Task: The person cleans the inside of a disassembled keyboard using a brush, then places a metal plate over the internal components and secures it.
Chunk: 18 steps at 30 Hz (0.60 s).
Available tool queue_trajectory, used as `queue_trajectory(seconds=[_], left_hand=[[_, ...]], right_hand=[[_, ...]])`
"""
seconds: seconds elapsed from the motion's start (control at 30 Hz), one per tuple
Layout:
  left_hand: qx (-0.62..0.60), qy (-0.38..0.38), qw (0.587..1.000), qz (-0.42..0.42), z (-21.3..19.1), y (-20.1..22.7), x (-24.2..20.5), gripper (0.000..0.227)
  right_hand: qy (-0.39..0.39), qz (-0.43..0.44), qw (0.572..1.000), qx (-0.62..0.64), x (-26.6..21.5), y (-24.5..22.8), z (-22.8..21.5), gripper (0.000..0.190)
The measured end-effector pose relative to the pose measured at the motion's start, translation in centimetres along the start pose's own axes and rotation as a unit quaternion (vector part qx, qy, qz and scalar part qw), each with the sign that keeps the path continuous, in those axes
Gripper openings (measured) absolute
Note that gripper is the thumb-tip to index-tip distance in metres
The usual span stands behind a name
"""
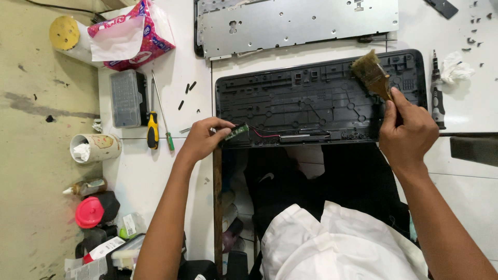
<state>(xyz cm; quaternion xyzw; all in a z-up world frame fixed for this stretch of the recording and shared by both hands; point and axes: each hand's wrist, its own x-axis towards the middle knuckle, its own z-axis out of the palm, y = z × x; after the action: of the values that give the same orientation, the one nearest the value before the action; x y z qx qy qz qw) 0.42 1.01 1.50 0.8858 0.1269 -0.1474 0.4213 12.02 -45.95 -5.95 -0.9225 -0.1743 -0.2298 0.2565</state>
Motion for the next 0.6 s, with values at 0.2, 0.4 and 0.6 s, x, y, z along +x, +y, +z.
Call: queue_trajectory(seconds=[0.2,0.4,0.6], left_hand=[[-0.203,0.062,0.976,-0.053,-0.2,-0.9,0.2,0.016],[-0.194,0.061,0.979,-0.004,-0.5,2.1,-0.5,0.016],[-0.175,0.059,0.982,0.041,-0.6,5.0,-1.1,0.013]], right_hand=[[-0.001,0.003,1.0,-0.006,0.2,-0.3,-0.2,0.029],[0.003,0.001,1.0,-0.01,0.4,-0.6,-0.2,0.027],[-0.001,0.012,1.0,-0.01,0.1,-0.4,-0.1,0.028]])
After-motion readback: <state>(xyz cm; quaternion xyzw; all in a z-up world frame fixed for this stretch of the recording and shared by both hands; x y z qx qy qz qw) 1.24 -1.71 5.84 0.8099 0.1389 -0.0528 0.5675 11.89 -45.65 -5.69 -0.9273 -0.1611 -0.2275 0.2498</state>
